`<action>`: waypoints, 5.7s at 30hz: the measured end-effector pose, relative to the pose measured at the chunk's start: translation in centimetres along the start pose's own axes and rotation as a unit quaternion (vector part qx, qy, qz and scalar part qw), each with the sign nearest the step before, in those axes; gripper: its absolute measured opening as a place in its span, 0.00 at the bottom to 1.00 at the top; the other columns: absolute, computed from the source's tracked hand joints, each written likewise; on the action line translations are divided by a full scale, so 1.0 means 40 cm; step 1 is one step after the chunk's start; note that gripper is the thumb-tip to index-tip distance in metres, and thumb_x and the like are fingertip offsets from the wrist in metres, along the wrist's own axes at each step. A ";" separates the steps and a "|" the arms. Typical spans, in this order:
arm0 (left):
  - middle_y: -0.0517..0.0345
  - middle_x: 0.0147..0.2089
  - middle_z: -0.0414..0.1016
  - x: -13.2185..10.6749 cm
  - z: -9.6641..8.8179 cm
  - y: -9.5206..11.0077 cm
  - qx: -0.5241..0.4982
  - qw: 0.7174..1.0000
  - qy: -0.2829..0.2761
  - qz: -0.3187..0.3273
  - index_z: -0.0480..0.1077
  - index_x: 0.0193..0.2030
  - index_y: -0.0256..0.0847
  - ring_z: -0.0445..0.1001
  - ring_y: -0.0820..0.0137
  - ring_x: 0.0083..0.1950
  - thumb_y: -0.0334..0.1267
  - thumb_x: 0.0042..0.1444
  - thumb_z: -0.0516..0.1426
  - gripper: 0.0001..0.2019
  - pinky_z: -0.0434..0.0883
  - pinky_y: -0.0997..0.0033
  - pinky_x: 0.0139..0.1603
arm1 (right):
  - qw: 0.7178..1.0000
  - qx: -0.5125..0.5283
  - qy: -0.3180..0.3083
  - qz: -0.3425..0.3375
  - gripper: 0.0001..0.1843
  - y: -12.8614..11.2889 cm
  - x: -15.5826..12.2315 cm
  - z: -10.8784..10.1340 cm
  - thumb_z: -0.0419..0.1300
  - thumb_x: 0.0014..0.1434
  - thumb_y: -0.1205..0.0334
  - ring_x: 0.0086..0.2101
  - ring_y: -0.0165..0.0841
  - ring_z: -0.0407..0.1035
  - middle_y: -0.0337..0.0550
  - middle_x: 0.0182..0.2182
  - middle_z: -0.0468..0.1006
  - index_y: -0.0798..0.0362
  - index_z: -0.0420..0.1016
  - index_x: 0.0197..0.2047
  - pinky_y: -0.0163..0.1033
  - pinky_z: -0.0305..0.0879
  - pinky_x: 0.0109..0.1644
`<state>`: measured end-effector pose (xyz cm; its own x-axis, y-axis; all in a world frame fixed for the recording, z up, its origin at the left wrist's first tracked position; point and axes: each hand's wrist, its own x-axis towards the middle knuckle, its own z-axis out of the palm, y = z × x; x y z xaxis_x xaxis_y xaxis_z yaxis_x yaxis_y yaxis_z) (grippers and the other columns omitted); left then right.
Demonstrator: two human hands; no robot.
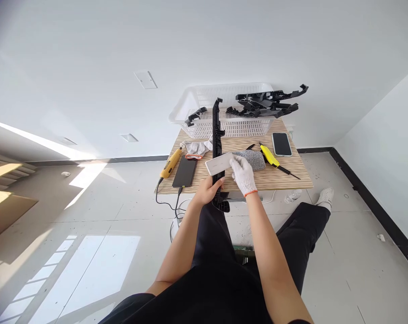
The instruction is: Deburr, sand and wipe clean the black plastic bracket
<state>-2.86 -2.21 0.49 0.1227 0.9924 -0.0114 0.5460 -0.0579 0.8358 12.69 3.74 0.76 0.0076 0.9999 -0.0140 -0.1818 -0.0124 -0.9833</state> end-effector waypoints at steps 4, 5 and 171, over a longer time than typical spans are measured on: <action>0.59 0.34 0.78 0.000 -0.001 0.002 -0.006 1.000 -0.003 0.001 0.66 0.38 0.43 0.75 0.64 0.38 0.53 0.67 0.48 0.16 0.66 0.64 0.45 | 1.000 0.009 0.013 -0.002 0.22 -0.002 0.001 -0.002 0.62 0.58 0.46 0.16 0.20 0.57 0.33 0.28 0.72 0.51 0.72 0.49 0.29 0.51 0.15; 0.59 0.34 0.78 0.000 -0.002 0.003 -0.004 1.000 -0.002 0.001 0.66 0.36 0.43 0.75 0.64 0.38 0.53 0.67 0.48 0.17 0.66 0.64 0.45 | 1.000 -0.003 -0.007 0.003 0.22 -0.002 0.001 -0.003 0.63 0.57 0.46 0.16 0.21 0.57 0.33 0.27 0.71 0.51 0.73 0.49 0.29 0.51 0.15; 0.52 0.43 0.81 0.007 0.010 -0.027 -0.025 0.997 0.056 0.042 0.69 0.54 0.41 0.78 0.61 0.44 0.51 0.66 0.53 0.19 0.71 0.64 0.47 | 0.994 -0.052 -0.085 0.033 0.25 -0.031 -0.010 -0.019 0.63 0.57 0.47 0.17 0.20 0.55 0.33 0.28 0.68 0.49 0.71 0.54 0.29 0.50 0.16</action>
<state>-3.09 -1.89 -0.63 0.0715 0.9904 0.1180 0.4949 -0.1379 0.8579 13.66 3.34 1.86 -0.1690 0.9839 -0.0576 -0.0743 -0.0710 -0.9947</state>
